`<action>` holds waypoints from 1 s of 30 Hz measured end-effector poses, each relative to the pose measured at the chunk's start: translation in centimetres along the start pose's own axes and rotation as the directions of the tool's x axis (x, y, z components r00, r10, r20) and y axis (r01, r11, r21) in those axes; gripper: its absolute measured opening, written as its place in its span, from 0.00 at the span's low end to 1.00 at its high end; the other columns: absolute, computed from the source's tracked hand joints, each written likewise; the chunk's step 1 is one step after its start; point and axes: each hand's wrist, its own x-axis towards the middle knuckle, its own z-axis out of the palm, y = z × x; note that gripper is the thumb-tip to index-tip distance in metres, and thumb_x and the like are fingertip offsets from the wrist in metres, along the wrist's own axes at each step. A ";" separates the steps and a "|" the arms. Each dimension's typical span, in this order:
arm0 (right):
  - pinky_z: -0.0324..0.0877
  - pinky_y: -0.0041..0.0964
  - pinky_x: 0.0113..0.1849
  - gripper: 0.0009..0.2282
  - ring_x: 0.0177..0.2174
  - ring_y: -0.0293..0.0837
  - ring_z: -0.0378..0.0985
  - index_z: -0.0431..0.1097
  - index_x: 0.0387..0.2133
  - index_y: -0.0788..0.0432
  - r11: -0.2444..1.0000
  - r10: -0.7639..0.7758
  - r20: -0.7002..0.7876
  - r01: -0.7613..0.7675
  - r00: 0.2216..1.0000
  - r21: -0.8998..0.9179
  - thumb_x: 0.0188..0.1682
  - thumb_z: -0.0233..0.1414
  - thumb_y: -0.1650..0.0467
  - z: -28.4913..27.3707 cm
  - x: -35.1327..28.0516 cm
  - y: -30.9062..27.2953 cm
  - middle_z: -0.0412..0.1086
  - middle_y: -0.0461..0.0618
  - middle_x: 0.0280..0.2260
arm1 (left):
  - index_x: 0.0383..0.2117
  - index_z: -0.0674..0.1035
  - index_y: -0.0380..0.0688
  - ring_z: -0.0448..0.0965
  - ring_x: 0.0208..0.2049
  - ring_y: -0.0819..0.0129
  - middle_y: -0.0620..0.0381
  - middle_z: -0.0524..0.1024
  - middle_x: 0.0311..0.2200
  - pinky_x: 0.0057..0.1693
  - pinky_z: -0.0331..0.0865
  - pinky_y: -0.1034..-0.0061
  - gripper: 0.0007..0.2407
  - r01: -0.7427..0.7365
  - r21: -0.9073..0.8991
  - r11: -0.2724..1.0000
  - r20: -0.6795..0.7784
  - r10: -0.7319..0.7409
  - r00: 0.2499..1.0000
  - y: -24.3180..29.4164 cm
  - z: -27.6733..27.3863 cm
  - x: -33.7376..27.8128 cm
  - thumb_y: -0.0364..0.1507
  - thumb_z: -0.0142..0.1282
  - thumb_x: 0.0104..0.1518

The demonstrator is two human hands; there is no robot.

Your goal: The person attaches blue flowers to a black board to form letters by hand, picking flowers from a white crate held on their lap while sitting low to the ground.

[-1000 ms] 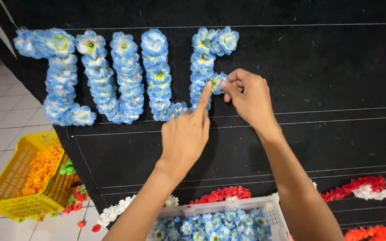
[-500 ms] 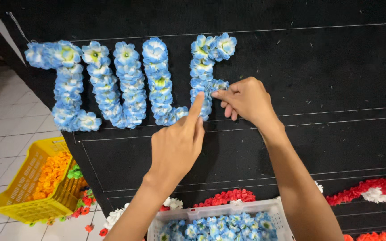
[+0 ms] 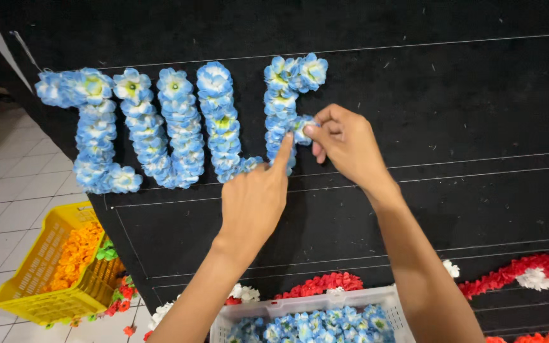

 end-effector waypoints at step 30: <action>0.80 0.32 0.24 0.18 0.18 0.45 0.85 0.80 0.26 0.65 0.999 0.040 0.012 -0.040 0.999 0.017 0.67 0.67 0.66 -0.1 -0.2 0.4 0.78 0.59 0.15 | 0.88 0.67 0.66 0.88 0.20 0.53 0.51 0.86 0.27 0.26 0.81 0.60 0.31 -0.082 0.101 0.991 -0.058 0.089 0.994 0.5 -0.3 0.3 0.32 0.55 0.77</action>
